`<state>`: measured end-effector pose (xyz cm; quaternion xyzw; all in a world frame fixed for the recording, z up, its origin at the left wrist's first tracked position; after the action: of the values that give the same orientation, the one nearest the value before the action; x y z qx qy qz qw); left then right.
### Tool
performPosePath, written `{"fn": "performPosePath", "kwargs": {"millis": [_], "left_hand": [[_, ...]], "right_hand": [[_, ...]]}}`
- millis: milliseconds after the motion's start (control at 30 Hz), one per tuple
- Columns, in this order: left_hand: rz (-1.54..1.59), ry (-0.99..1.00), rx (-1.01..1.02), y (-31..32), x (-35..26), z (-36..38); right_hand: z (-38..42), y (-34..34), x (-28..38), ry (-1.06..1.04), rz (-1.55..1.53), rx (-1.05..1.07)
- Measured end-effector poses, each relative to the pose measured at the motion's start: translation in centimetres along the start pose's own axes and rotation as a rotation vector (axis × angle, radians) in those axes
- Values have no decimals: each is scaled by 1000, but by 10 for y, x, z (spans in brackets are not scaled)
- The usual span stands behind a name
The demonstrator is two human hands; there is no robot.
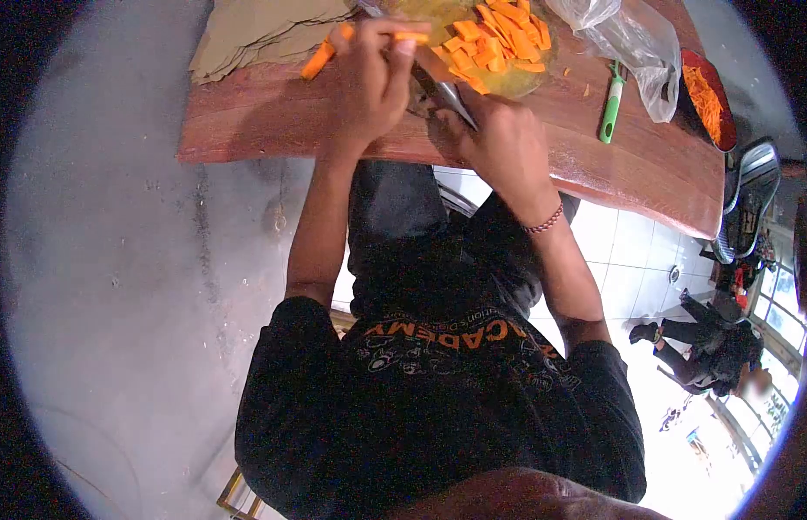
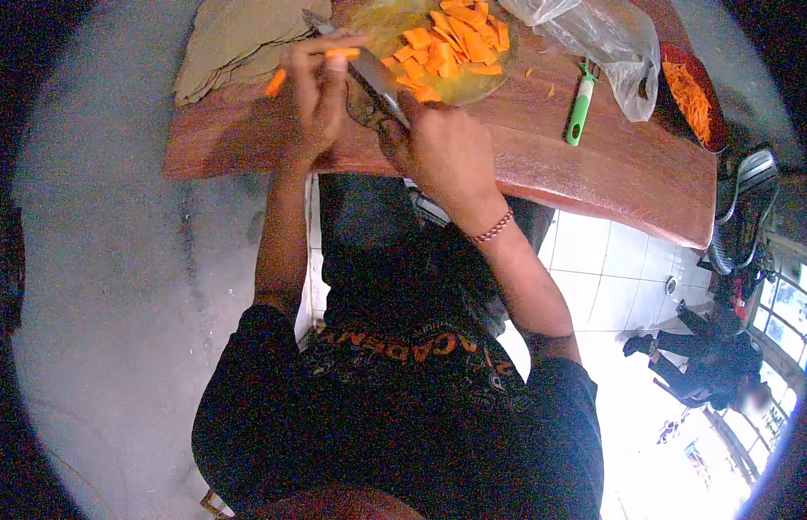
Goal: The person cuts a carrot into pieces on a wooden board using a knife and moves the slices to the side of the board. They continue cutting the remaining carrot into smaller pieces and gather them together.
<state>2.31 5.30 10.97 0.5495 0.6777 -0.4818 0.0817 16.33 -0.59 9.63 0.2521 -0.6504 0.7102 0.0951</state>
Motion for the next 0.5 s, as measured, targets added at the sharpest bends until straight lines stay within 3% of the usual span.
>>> {"fn": "performPosePath", "kwargs": {"millis": [133,200,233,300,400,433,500], "left_hand": [[36,29,-134,-40,4,14],[66,-138,-132,-45,18,26],[85,-131,-126,-44,29,31],[149,-106,-146,-39,32,35],[273,-92,-171,-36,29,39],[339,-104,-170,-34,29,40],[344,-121,-171,-27,30,39]], "right_hand": [[17,-6,4,-89,-170,-48],[21,1,2,-76,-326,7],[21,1,1,-75,-326,7],[15,18,-16,92,-384,170],[5,6,-31,205,-412,243],[-1,-4,-32,110,-365,152],[-11,-13,-41,112,-309,117]]}}
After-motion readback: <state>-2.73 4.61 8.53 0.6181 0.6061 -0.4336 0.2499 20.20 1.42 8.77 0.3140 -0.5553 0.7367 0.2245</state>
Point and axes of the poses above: each hand's wrist, its own z-axis away from the middle knuckle, its own y-axis out of the palm, x = y × z, the point moved 10 cm from there along -z, towards the middle knuckle, and after that the axes turned 14 degrees about x, right-handed, at the moved point
